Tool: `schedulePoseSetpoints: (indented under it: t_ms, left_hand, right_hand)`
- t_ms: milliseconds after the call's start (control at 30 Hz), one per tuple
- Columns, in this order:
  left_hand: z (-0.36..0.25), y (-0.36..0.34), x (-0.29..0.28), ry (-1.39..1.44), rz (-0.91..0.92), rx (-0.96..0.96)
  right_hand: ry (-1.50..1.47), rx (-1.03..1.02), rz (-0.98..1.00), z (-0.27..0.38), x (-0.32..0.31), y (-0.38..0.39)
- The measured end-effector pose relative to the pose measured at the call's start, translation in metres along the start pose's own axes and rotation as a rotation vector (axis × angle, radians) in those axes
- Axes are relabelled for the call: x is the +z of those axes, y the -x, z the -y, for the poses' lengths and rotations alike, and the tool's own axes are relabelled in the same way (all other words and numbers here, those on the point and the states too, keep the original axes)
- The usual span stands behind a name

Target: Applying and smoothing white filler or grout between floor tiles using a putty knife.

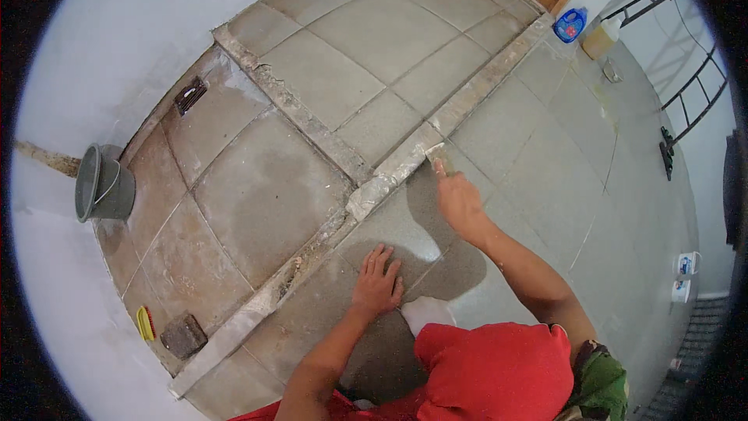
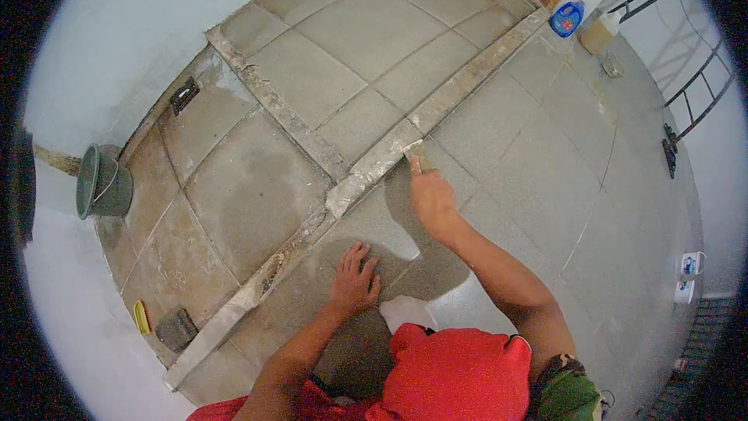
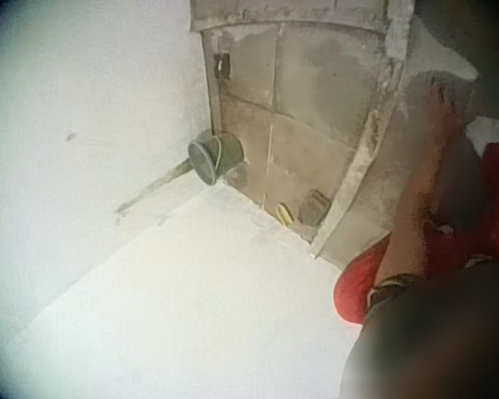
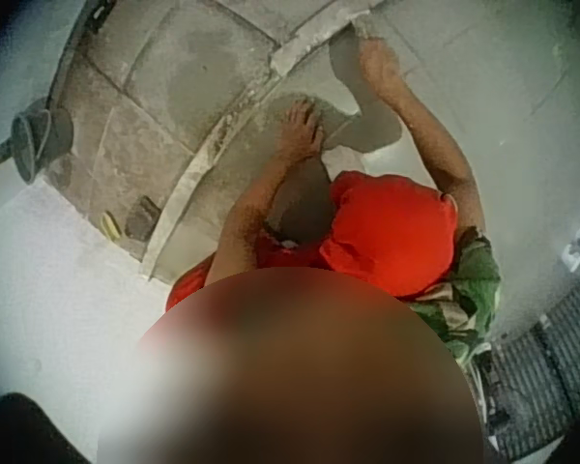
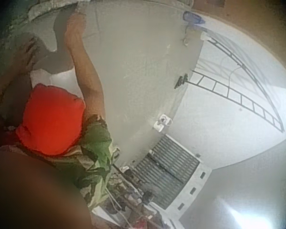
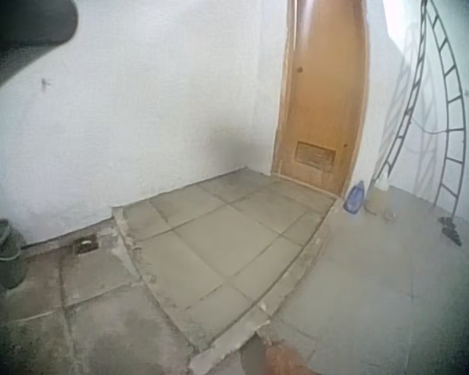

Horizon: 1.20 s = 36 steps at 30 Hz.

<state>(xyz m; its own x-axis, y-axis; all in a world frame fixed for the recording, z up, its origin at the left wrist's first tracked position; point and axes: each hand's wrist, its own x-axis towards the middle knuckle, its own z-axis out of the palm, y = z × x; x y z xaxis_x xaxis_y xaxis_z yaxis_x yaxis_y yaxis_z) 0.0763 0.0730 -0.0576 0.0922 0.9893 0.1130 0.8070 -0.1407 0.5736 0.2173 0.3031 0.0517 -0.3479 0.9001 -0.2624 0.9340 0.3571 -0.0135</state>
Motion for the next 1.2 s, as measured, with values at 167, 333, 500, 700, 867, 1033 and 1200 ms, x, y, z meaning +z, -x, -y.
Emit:
schedulePoseSetpoints:
  t_ms: [167, 333, 500, 700, 867, 1033, 1200]
  left_hand:
    - [-0.002, -0.001, -0.002, -0.044, 0.019, -0.002]
    - [0.001, 0.0, 0.0, -0.027, -0.016, 0.004]
    - [-0.002, -0.003, -0.003, -0.012, 0.006, 0.012]
    - [-0.003, -0.003, -0.005, -0.023, 0.008, 0.003]
    - [-0.001, -0.002, -0.004, -0.007, -0.006, 0.015]
    - [-0.002, -0.002, -0.003, -0.013, -0.012, 0.011]
    - [-0.001, -0.002, -0.003, -0.015, -0.017, 0.024]
  right_hand:
    - [-0.034, -0.033, -0.122, -0.011, 0.012, -0.003]
    - [-0.009, 0.003, -0.072, -0.011, 0.009, -0.005]
    - [0.046, -0.012, -0.073, -0.015, 0.008, -0.004]
    - [0.01, -0.028, -0.009, -0.019, 0.006, -0.004]
    - [0.021, -0.04, -0.011, -0.015, 0.007, -0.003]
    - [0.034, -0.062, -0.023, -0.013, 0.012, 0.0]
    - [0.017, -0.014, 0.007, -0.007, 0.002, 0.002]
